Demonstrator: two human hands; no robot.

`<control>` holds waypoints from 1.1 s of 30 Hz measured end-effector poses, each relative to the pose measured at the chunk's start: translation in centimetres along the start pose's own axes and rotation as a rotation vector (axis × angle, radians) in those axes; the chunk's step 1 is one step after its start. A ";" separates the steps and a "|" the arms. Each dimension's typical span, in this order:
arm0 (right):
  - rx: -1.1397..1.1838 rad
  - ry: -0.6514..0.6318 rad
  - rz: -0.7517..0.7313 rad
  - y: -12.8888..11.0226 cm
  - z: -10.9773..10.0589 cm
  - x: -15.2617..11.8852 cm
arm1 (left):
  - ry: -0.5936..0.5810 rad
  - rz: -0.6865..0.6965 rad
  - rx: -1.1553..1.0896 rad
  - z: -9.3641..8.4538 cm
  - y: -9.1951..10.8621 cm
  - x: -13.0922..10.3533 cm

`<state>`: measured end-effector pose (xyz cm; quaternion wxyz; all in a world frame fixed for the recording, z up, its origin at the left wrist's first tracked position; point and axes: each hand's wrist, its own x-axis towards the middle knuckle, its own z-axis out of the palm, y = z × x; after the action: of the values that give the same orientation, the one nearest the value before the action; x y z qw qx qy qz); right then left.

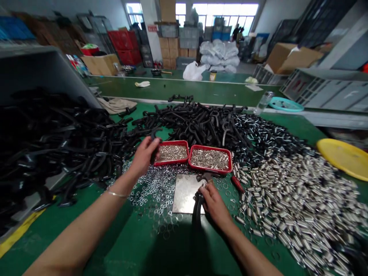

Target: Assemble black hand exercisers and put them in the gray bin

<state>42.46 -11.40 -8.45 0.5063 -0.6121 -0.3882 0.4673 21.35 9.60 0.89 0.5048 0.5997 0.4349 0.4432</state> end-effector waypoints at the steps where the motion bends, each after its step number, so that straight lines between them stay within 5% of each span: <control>1: -0.119 0.023 -0.072 -0.4 0.0 0.0 | -0.108 -0.090 -0.046 1.1 -0.2 -3.2; 4: -0.367 0.052 -0.201 -1.6 -0.2 -0.1 | -0.358 -0.375 -0.132 4.9 -1.7 -11.0; 8: -0.526 0.003 -0.257 -3.4 -0.6 -0.9 | -0.346 -0.453 -0.117 8.3 -3.4 -15.5; 19: -0.702 -0.099 -0.340 -5.0 -1.6 -2.0 | -0.367 -0.300 0.130 10.1 -2.1 -15.9; 26: -0.569 -0.012 -0.380 -4.6 -1.7 -2.2 | -0.318 -0.192 0.355 11.5 -0.1 -16.0; 33: -0.488 -0.047 -0.357 -4.7 -1.9 -2.9 | -0.292 0.036 0.827 10.9 -0.4 -16.4</control>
<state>43.54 -13.80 -3.20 0.4093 -0.6267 -0.6020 0.2779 28.12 -8.66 -2.10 0.2706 0.8150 0.4896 0.1511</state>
